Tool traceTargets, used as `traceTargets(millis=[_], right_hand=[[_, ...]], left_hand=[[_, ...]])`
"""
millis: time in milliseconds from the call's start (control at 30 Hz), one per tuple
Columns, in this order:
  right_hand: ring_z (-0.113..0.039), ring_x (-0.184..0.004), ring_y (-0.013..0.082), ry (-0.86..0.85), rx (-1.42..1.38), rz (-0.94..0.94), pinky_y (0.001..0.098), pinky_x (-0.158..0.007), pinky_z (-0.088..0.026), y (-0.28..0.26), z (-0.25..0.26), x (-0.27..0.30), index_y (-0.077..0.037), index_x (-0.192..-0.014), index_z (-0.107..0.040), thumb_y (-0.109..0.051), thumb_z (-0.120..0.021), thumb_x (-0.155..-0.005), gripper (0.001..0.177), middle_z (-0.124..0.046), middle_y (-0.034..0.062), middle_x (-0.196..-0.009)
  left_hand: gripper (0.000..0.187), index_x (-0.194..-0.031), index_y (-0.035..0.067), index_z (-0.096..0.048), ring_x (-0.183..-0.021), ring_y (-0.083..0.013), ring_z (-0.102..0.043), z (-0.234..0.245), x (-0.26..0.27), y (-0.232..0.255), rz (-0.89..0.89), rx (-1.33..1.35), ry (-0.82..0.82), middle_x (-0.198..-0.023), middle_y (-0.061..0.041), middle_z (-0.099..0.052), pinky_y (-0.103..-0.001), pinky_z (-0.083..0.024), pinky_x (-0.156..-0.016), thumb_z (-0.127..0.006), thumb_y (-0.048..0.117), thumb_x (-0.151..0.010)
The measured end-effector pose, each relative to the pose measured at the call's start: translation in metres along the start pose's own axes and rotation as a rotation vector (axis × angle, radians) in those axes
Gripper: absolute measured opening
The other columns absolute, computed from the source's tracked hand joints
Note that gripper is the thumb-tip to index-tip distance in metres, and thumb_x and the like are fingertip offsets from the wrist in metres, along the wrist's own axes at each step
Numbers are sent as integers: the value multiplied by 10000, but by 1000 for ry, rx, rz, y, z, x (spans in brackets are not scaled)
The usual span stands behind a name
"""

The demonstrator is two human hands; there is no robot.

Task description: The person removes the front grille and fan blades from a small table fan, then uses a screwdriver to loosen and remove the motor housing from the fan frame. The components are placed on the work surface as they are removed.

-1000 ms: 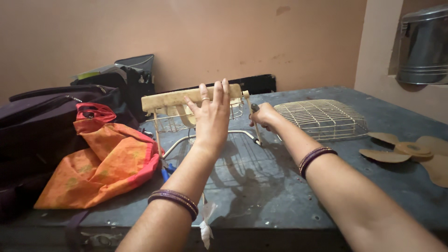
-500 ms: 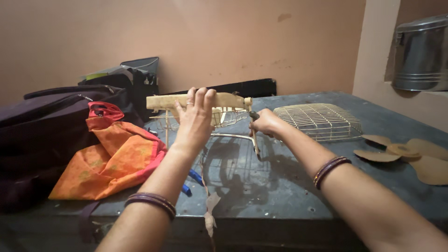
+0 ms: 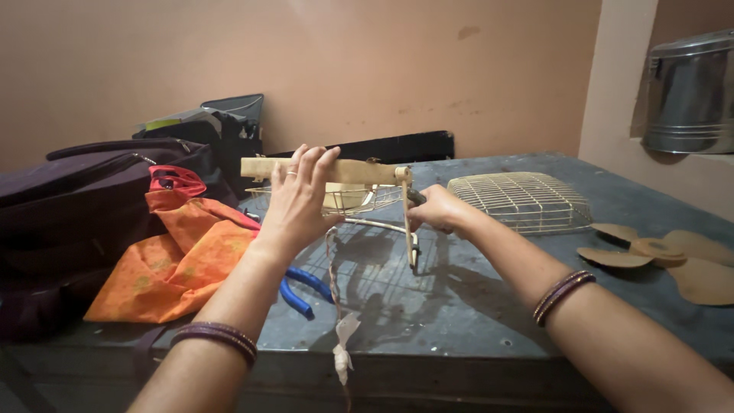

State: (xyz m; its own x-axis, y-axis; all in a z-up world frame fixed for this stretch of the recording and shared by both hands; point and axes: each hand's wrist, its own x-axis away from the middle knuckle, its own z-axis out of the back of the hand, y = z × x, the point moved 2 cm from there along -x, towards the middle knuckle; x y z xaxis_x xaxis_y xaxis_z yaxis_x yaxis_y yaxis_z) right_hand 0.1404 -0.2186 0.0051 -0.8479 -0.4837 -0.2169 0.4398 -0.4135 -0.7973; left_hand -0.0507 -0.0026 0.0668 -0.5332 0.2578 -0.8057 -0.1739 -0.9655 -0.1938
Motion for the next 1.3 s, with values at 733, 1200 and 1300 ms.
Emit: traceTargets(millis=[733,1200,1300], right_hand=[[-354,-385,62,33,-232,62,276,-347,-239,-17,2,-5,-61,-966,-712,-138,-698,-898,104,-773,76,-785],[-734,-814,157,159,100,183,325,-791,-546,-14,-6,-9,-58,-847,-783,-180,-785,-821,125,-796,54,-824],[-727,-779,161,172,97,198,334,-744,-550,-18,-13,-6,-55,-840,-782,-181,-783,-830,127,-795,68,-811]], left_hand=[[788,-1245,82,-524,-1259,-314,-540,-39,-31,42,24,-431,-14,-1206,-68,-527,-750,-369,-1031,-909,314,-598],[832,-1157,60,-507,-1221,-358,-525,-21,-25,14,-81,-274,-38,-1161,-124,-481,-711,-367,-1063,-956,409,-550],[867,-1198,50,-509,-1245,-379,-512,-23,-24,2,-126,-194,3,-1186,-141,-480,-699,-362,-1071,-957,390,-538]])
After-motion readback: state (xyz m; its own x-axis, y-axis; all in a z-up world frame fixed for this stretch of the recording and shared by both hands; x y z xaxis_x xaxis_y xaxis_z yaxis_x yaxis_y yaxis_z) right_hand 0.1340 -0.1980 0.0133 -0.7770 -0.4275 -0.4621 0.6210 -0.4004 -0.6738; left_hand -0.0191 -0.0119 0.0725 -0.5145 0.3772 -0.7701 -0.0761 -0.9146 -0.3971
